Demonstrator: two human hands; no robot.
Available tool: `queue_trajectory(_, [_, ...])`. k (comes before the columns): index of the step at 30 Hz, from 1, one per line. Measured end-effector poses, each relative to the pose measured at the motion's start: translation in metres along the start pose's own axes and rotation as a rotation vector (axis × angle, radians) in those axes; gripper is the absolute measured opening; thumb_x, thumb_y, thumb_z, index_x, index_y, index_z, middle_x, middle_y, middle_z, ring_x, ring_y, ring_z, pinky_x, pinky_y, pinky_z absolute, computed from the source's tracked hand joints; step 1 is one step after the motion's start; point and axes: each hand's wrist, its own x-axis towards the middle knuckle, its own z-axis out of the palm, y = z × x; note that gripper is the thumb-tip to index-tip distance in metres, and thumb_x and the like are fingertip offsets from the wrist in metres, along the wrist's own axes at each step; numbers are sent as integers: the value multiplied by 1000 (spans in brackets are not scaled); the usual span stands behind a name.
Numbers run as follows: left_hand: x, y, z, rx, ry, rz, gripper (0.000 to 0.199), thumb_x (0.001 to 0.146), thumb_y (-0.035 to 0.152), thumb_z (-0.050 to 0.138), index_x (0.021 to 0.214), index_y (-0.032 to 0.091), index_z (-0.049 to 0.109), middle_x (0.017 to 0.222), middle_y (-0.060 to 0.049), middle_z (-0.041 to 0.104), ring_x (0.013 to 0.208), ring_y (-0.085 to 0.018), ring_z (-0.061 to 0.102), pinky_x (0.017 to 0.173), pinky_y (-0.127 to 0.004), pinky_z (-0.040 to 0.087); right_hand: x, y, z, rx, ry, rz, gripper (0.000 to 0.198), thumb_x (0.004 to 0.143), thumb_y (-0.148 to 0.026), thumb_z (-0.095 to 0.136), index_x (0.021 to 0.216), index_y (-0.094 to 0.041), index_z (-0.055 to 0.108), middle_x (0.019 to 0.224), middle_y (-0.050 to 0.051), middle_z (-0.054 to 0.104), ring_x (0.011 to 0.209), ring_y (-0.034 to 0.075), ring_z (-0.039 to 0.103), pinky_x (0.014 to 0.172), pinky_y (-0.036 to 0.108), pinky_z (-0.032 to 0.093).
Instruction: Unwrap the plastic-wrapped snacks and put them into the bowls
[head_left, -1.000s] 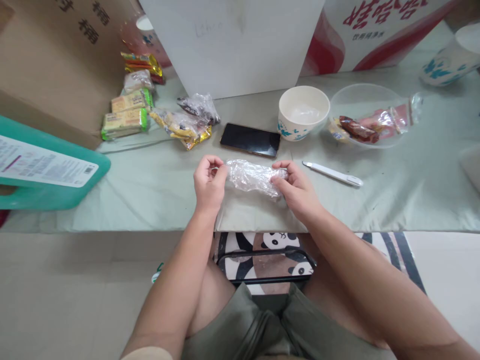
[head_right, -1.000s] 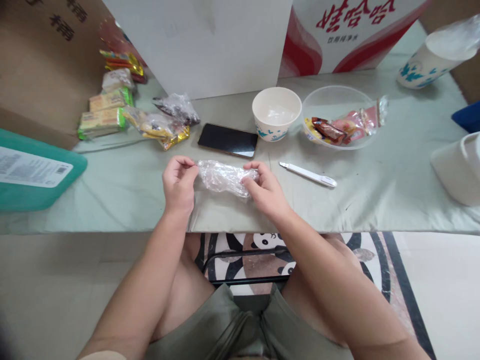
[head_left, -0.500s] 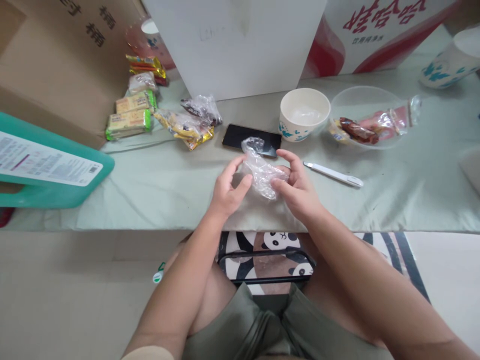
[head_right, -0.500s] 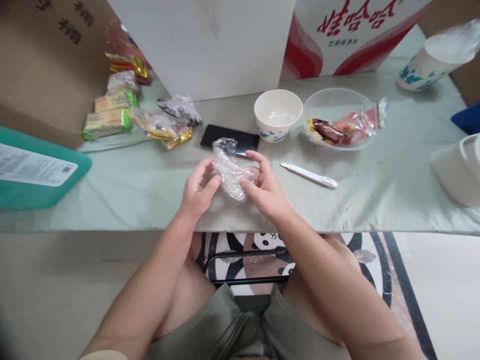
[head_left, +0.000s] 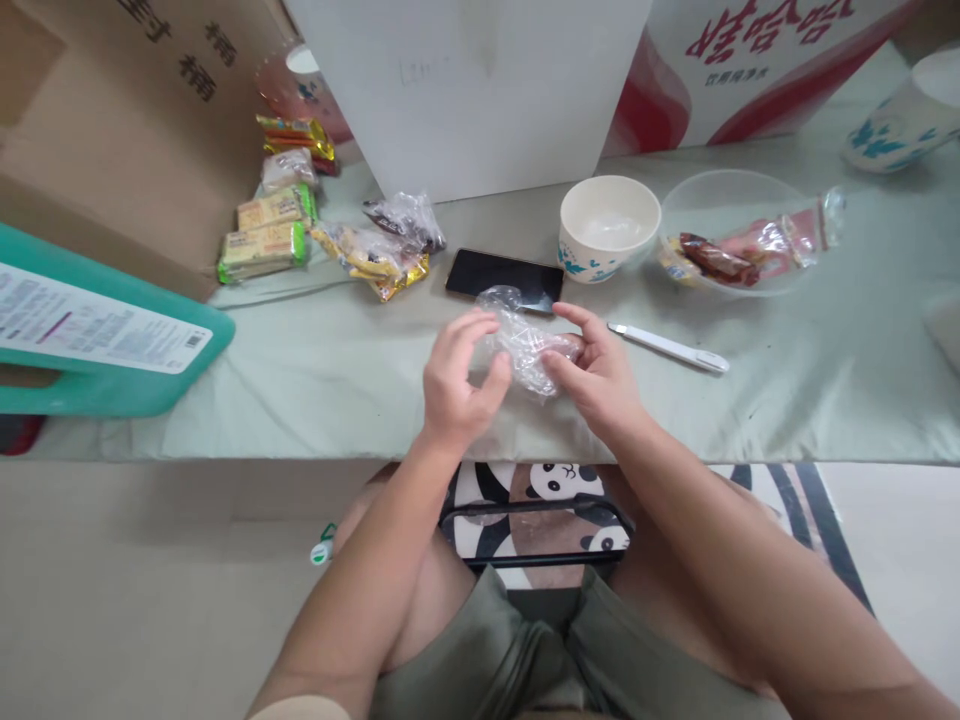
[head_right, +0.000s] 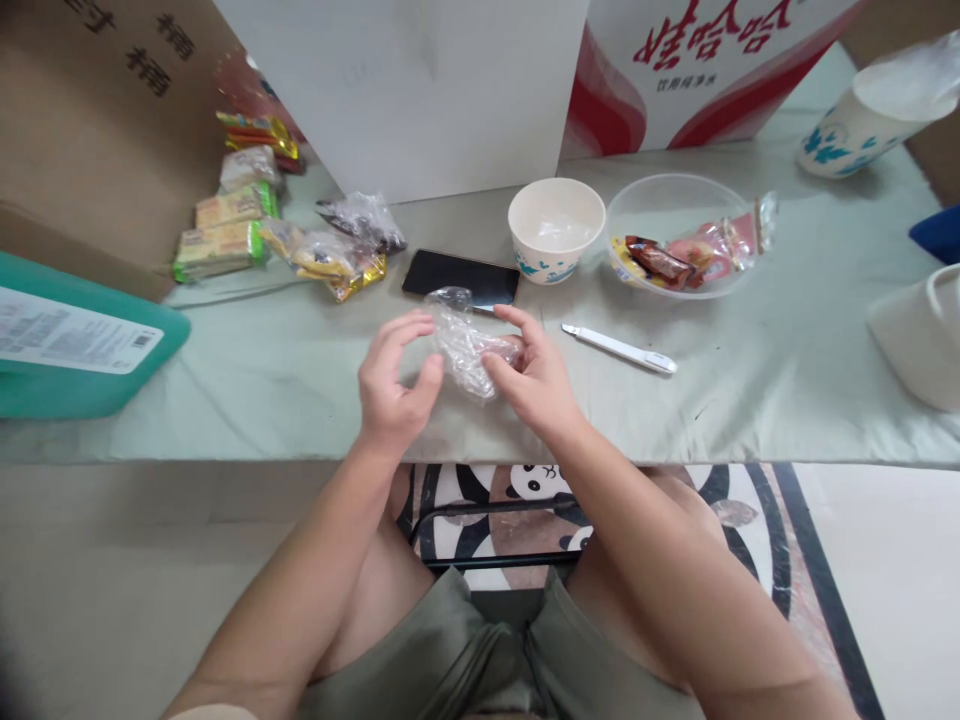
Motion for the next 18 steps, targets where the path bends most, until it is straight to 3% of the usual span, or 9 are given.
queue_trajectory(4, [0, 10, 14, -223, -186, -151, 30, 97, 34, 58, 121, 20, 68, 133, -12, 72, 125, -24, 68, 108, -41, 55, -2, 0, 3, 69, -59, -12, 59, 78, -33, 77, 131, -27, 53, 76, -4, 63, 62, 13, 55, 61, 29, 48])
queue_trajectory(9, [7, 8, 28, -507, -217, -431, 39, 93, 48, 66, 119, 19, 70, 125, -13, 76, 115, -26, 73, 98, -38, 60, -1, 4, -1, 74, -57, -76, 63, 79, -39, 79, 135, -29, 53, 87, -1, 66, 74, 16, 63, 71, 33, 55])
queue_trajectory(14, [13, 14, 33, -574, -204, -501, 36, 86, 47, 74, 111, 20, 73, 113, -9, 79, 104, -23, 75, 91, -34, 60, 6, 9, -12, 32, 26, -140, 61, 81, -43, 75, 136, -31, 51, 109, 4, 67, 88, 18, 64, 77, 34, 55])
queue_trajectory(16, [15, 16, 35, -573, -176, -513, 34, 85, 46, 74, 108, 19, 74, 107, -8, 80, 97, -22, 75, 86, -33, 60, 9, 9, -18, -41, 96, -186, 60, 78, -42, 75, 133, -31, 52, 125, 7, 64, 99, 19, 64, 79, 32, 55])
queue_trajectory(18, [16, 16, 36, -578, -177, -524, 32, 85, 46, 75, 103, 19, 73, 101, -7, 79, 91, -20, 74, 81, -31, 59, 12, 8, -22, -148, 78, -208, 56, 77, -41, 75, 128, -29, 55, 129, 8, 63, 101, 19, 63, 78, 32, 54])
